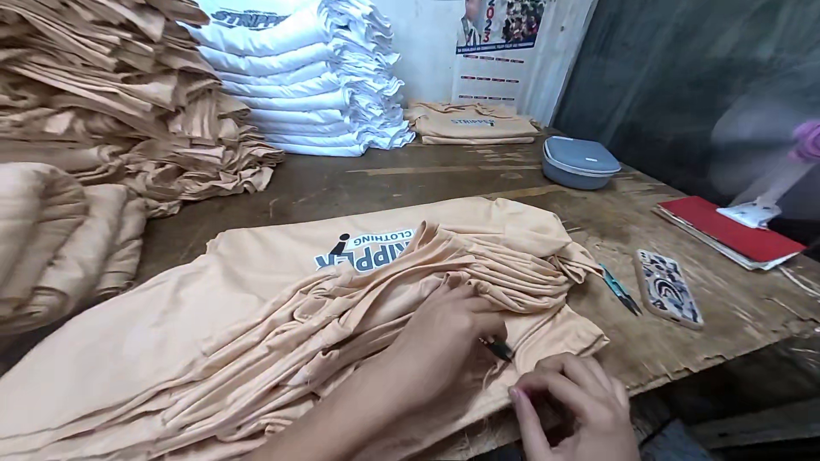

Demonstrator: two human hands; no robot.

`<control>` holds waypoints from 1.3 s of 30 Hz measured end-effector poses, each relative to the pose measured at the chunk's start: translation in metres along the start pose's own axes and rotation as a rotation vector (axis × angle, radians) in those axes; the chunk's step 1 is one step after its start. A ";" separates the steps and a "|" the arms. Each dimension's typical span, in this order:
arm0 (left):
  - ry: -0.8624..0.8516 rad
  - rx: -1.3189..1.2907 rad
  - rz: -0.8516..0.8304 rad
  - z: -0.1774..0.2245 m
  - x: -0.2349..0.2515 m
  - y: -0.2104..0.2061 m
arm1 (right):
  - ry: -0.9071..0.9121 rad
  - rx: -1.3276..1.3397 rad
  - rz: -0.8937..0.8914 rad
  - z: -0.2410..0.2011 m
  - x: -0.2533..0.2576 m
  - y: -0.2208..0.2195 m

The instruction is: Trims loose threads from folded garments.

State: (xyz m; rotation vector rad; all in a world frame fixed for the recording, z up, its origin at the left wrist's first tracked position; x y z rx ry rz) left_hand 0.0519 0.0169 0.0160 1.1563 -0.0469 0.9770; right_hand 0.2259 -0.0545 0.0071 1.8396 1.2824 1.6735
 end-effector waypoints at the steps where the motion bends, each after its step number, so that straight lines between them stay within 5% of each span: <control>1: 0.090 -0.102 -0.058 -0.007 0.000 0.000 | -0.037 -0.064 -0.023 -0.003 0.001 0.002; 7: 0.286 -0.502 -0.134 -0.028 0.006 0.004 | -0.114 -0.296 0.130 -0.028 0.022 -0.036; 12: 0.442 -0.532 -0.091 -0.030 0.010 0.001 | -0.007 0.104 0.141 -0.018 0.014 -0.041; 15: 0.505 -0.510 -0.026 -0.030 0.013 -0.001 | 0.065 0.085 0.267 -0.005 0.005 -0.034; 21: 0.068 -0.288 0.163 -0.014 -0.003 0.029 | 0.088 0.075 0.447 -0.002 -0.008 -0.010; 25: -0.045 -0.188 0.121 -0.006 -0.002 0.013 | 0.103 0.043 0.479 -0.009 -0.006 -0.009; 28: 0.081 -0.217 0.081 -0.008 -0.005 0.018 | 0.126 0.197 0.436 0.000 -0.006 -0.011; 32: 0.512 -0.428 -0.281 -0.017 -0.005 0.009 | 0.223 0.519 0.142 0.015 -0.009 -0.021; 35: 0.524 -0.228 0.039 -0.021 0.004 0.021 | 0.165 0.464 0.108 0.013 -0.007 -0.022; 37: 0.354 0.090 0.305 -0.025 0.009 0.024 | 0.078 0.317 0.099 0.004 -0.004 -0.021; 39: 0.097 0.186 0.270 -0.029 0.013 0.017 | 0.047 0.138 0.081 -0.006 -0.003 -0.025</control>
Point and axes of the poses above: each hand's wrist, its own x-axis towards the middle knuckle, its own y-axis out of the back of the hand, z = x × y, the point moved 5 cm from there along x, towards the middle knuckle, and after that the axes turned 9 degrees about -x, right-handed, at the moved point
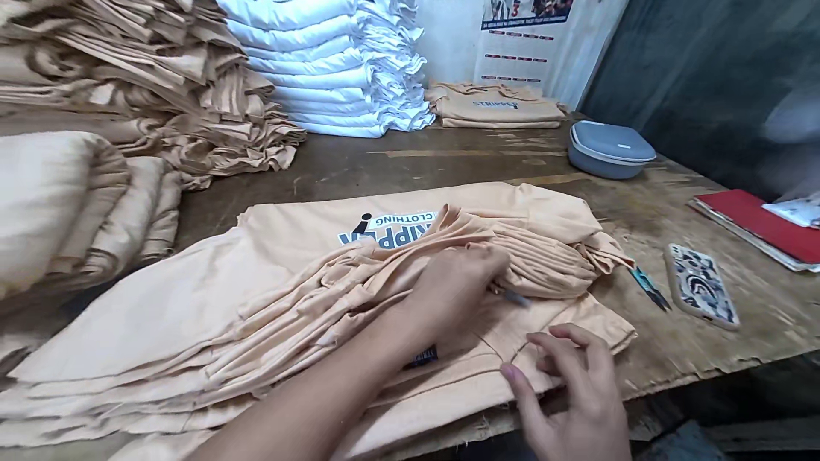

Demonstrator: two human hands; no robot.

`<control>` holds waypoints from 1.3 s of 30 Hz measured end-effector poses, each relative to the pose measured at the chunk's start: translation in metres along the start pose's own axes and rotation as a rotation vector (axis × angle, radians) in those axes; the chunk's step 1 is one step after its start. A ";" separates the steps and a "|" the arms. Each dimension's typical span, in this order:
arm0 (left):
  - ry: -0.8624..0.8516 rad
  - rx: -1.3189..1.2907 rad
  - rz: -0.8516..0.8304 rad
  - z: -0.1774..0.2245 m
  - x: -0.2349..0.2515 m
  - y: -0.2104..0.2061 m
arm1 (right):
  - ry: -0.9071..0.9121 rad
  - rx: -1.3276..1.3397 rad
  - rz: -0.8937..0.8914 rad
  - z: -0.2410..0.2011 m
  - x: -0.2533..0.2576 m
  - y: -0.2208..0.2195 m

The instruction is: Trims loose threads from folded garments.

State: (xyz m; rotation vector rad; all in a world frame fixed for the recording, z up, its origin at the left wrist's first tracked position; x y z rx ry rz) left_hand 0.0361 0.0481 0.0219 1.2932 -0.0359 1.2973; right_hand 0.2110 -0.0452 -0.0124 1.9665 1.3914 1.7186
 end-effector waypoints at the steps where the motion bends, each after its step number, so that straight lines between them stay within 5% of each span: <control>1: -0.066 -0.029 -0.088 0.000 -0.001 -0.003 | -0.001 -0.053 0.005 -0.003 0.000 -0.003; 4: -0.075 -0.139 -0.253 0.004 -0.013 0.005 | -0.044 -0.020 0.035 -0.006 -0.003 -0.001; 14: -0.296 -0.008 -0.182 0.042 -0.026 0.013 | -0.105 0.102 0.099 -0.005 -0.009 -0.001; 19: -0.160 -0.083 -0.177 0.023 -0.022 0.029 | -0.155 -0.015 -0.028 -0.009 -0.002 -0.008; 25: -0.181 -0.095 -0.228 0.029 -0.023 0.023 | -0.154 0.289 0.134 -0.002 -0.008 -0.003; 29: -0.242 -0.019 -0.180 0.040 -0.027 0.011 | -0.058 0.327 0.157 0.004 -0.012 0.000; 32: -0.089 -0.143 -0.290 0.029 -0.024 0.015 | 0.071 0.355 0.010 0.003 -0.009 0.004; 35: 0.143 -0.313 -0.486 0.005 -0.022 0.004 | 0.019 0.181 -0.009 -0.005 -0.003 0.003; 39: 0.131 -0.521 -0.484 -0.007 -0.017 0.006 | -0.092 -0.300 -0.006 -0.031 0.019 -0.019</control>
Point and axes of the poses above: each hand's wrist, its own x-axis towards the middle knuckle, its own y-axis out of the back of the hand, z = x × y, the point moved 5 cm from there along x, towards the middle knuckle, and after that the axes turned 9 degrees about -x, right-handed, at the moved point
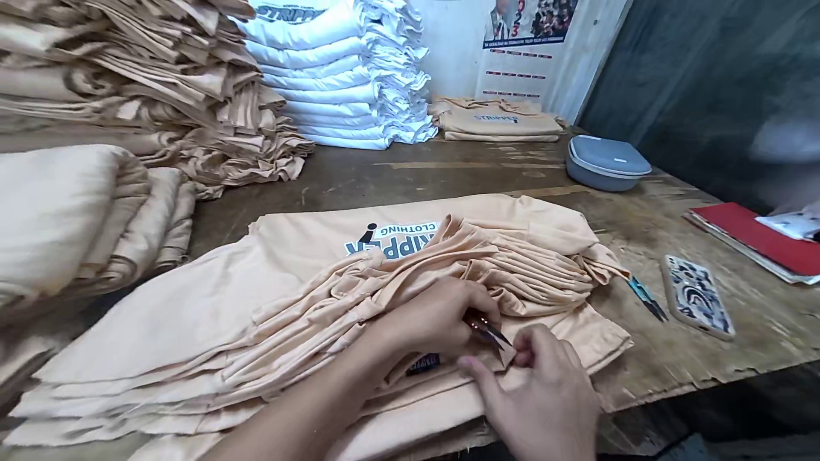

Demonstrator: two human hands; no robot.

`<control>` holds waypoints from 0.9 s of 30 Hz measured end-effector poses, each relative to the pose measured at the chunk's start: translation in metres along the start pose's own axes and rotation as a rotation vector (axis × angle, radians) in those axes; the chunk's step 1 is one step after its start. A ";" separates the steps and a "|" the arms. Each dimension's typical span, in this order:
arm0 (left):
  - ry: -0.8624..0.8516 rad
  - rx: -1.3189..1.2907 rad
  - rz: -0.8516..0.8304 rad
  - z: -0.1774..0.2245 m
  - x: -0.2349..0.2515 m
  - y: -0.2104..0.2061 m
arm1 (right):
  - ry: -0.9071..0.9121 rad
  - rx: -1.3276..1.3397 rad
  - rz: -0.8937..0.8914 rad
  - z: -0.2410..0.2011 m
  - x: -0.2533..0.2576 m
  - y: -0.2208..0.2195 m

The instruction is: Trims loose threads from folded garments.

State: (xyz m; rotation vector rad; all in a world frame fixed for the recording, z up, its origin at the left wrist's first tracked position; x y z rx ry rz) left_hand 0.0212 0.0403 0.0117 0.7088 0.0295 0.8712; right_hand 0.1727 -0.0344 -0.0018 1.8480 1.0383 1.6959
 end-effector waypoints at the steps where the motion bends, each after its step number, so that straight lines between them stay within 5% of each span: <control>1: 0.016 -0.043 -0.015 0.000 -0.001 0.003 | -0.013 -0.044 0.007 -0.003 0.003 -0.007; 6: 0.236 -0.097 0.129 -0.004 0.006 0.000 | 0.105 0.353 -0.013 0.014 -0.002 -0.015; 9: 0.274 -0.108 0.158 -0.004 0.007 -0.002 | 0.164 0.242 0.165 0.028 -0.011 -0.007; 17: -0.147 0.044 0.199 0.019 -0.007 0.009 | 0.010 0.554 0.186 0.041 -0.019 0.020; 23: -0.100 0.141 0.342 0.017 -0.008 0.013 | 0.017 0.054 0.140 0.021 -0.009 0.021; 27: -0.165 0.214 0.287 0.016 -0.010 0.010 | 0.028 0.087 0.145 0.020 -0.017 0.014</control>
Point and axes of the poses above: each hand's wrist, its own x-axis towards the middle knuckle, its own y-axis out of the back of the hand, z = x × y, the point moved 5 cm from there along x, towards the middle knuckle, and after that the axes turned 9 degrees about -x, right-handed, at the moved point
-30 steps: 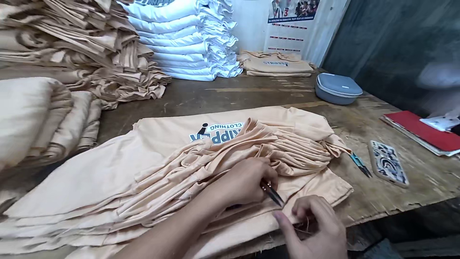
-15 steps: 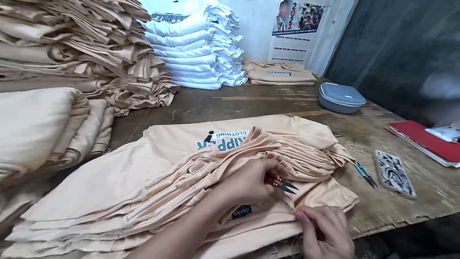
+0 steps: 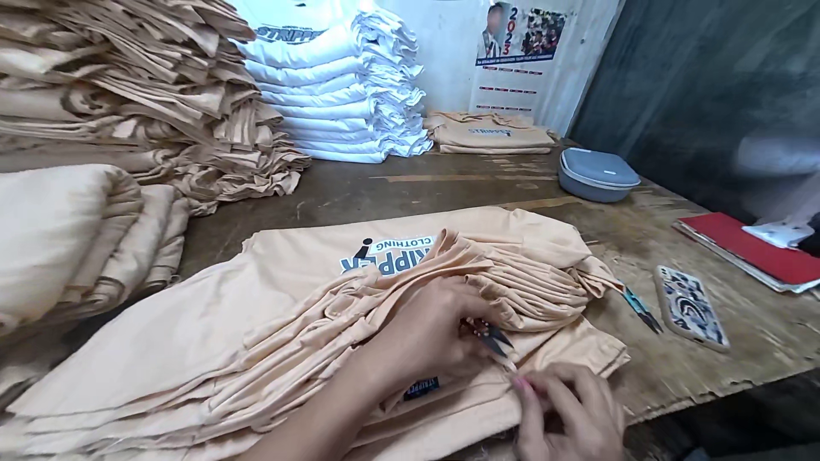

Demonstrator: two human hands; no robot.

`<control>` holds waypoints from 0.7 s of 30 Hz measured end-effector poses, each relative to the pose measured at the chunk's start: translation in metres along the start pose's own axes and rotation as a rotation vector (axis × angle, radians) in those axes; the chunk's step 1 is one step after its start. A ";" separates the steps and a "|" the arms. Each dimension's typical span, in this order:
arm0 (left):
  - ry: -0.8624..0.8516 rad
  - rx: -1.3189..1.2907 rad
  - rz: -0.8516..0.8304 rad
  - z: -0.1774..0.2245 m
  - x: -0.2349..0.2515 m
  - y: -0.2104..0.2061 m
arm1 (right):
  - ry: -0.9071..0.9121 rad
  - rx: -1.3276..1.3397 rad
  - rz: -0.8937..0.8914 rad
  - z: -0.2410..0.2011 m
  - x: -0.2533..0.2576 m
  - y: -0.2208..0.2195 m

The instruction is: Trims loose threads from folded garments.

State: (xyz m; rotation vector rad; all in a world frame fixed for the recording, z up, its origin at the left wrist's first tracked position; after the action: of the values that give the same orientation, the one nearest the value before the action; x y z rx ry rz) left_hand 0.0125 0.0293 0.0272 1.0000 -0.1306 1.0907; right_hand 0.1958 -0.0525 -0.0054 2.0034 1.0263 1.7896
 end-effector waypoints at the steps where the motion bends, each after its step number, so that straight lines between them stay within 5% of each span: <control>1: -0.048 0.056 -0.005 0.002 0.000 0.000 | 0.002 0.045 0.000 0.001 -0.002 0.004; 6: -0.215 0.120 -0.105 0.018 -0.001 -0.020 | 0.007 0.154 0.029 0.001 -0.013 0.008; 21: -0.256 0.240 -0.006 0.020 -0.004 -0.003 | -0.015 0.291 0.038 0.005 -0.017 0.000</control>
State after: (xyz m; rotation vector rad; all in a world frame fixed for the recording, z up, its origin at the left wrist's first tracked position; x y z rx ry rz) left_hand 0.0198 0.0113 0.0352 1.3542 -0.2076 0.9845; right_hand 0.2005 -0.0620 -0.0195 2.2112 1.3171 1.7239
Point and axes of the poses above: each hand's wrist, its own x-axis towards the middle knuckle, its own y-axis out of the back of the hand, z = x × y, the point moved 5 cm from there along x, towards the middle knuckle, and after that the axes turned 9 degrees about -x, right-handed, at the moved point
